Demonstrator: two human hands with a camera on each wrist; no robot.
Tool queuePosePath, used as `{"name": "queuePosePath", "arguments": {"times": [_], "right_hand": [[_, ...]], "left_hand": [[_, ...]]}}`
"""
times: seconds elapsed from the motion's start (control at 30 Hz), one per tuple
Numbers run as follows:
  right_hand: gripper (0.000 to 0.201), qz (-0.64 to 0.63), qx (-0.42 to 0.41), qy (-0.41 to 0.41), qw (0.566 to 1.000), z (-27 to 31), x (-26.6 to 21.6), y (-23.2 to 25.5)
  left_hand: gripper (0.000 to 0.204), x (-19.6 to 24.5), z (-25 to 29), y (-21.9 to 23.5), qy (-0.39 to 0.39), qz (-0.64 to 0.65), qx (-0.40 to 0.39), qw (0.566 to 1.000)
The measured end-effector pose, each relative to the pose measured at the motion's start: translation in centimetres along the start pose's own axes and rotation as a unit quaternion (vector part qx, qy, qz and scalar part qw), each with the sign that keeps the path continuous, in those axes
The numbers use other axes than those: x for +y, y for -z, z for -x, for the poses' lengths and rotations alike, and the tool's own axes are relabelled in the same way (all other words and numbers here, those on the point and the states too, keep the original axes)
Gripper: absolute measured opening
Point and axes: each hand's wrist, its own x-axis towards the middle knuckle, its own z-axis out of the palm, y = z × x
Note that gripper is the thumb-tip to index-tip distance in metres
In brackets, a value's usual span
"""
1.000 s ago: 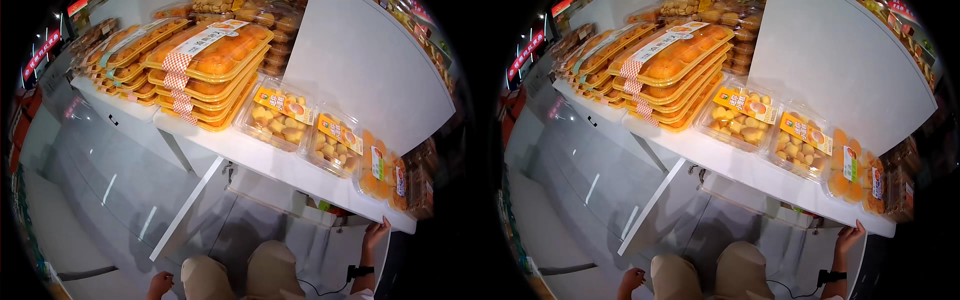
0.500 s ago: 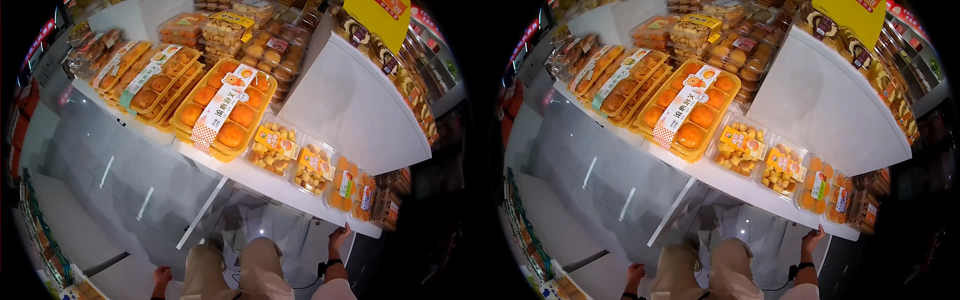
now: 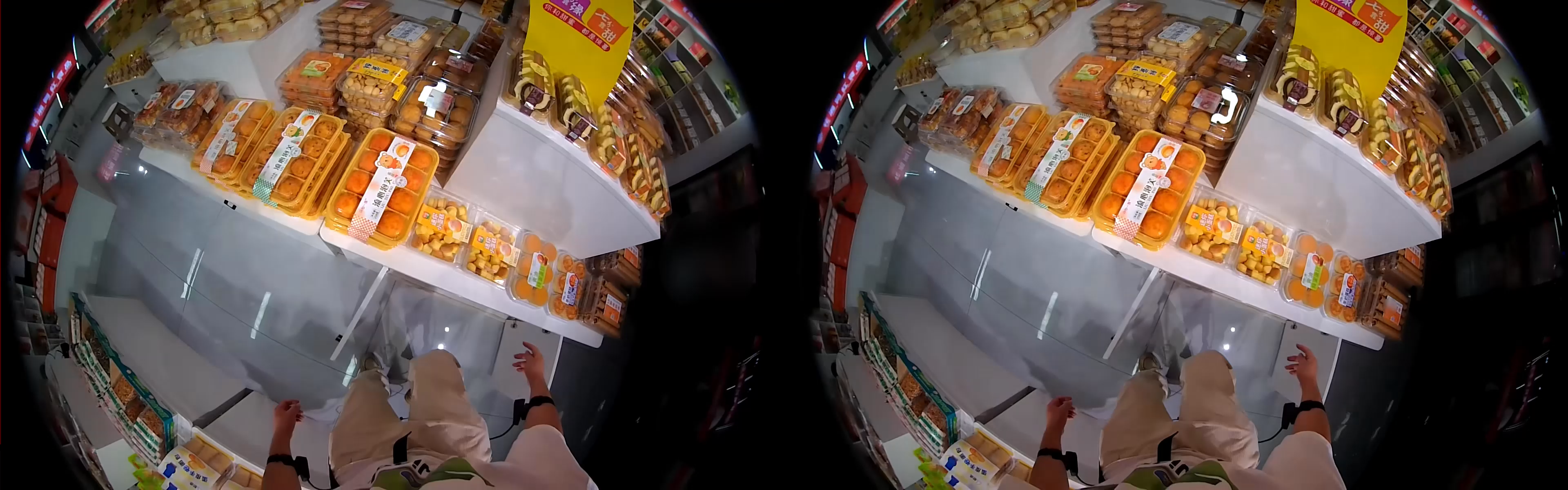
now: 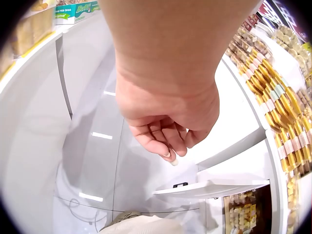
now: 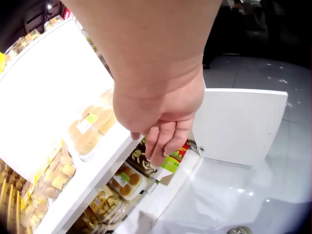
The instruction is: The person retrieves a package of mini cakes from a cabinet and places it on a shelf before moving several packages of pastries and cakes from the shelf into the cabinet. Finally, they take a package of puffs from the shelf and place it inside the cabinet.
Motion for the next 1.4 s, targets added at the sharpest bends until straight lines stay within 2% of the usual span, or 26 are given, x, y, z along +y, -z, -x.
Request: {"name": "queuePosePath", "arguments": {"times": [0.23,0.43,0.5,0.6,0.63,0.7,0.8,1.07,1.4], "right_hand": [[0.034,-0.045,0.005,-0.044,0.998,4.1,0.2,2.8],[0.035,-0.084,0.015,-0.051,0.995,3.9,-3.0,6.4],[0.031,-0.16,0.001,-0.002,0.987,2.8,-3.6,7.3],[0.028,-0.197,-0.006,0.019,0.98,2.4,-7.3,8.2],[0.028,-0.201,-0.009,0.026,0.979,2.3,-8.8,8.4],[0.025,-0.163,-0.025,0.101,0.981,2.6,-10.7,8.9],[0.026,-0.147,-0.063,0.128,0.979,2.6,-14.0,9.3],[0.025,-0.138,-0.147,0.185,0.962,2.9,-20.3,7.3],[0.023,-0.092,-0.202,0.206,0.953,3.9,-26.6,1.7]], "left_hand": [[0.022,6.1,4.1,0.4,0.01,-0.016,0.011,1.0],[0.02,12.6,5.5,-3.1,-0.014,-0.01,0.028,0.999],[0.02,16.1,7.0,-5.2,-0.036,-0.026,0.017,0.999],[0.02,21.8,8.3,-9.3,-0.067,-0.05,0.019,0.996],[0.02,23.6,8.8,-10.7,-0.09,-0.055,0.005,0.994],[0.022,26.1,9.3,-12.9,-0.117,-0.063,-0.021,0.991],[0.027,30.5,10.0,-17.0,-0.144,-0.105,-0.04,0.983],[0.027,38.7,11.9,-24.9,-0.198,-0.163,-0.108,0.96],[0.03,47.6,8.5,-29.5,-0.222,-0.122,-0.202,0.946]]}}
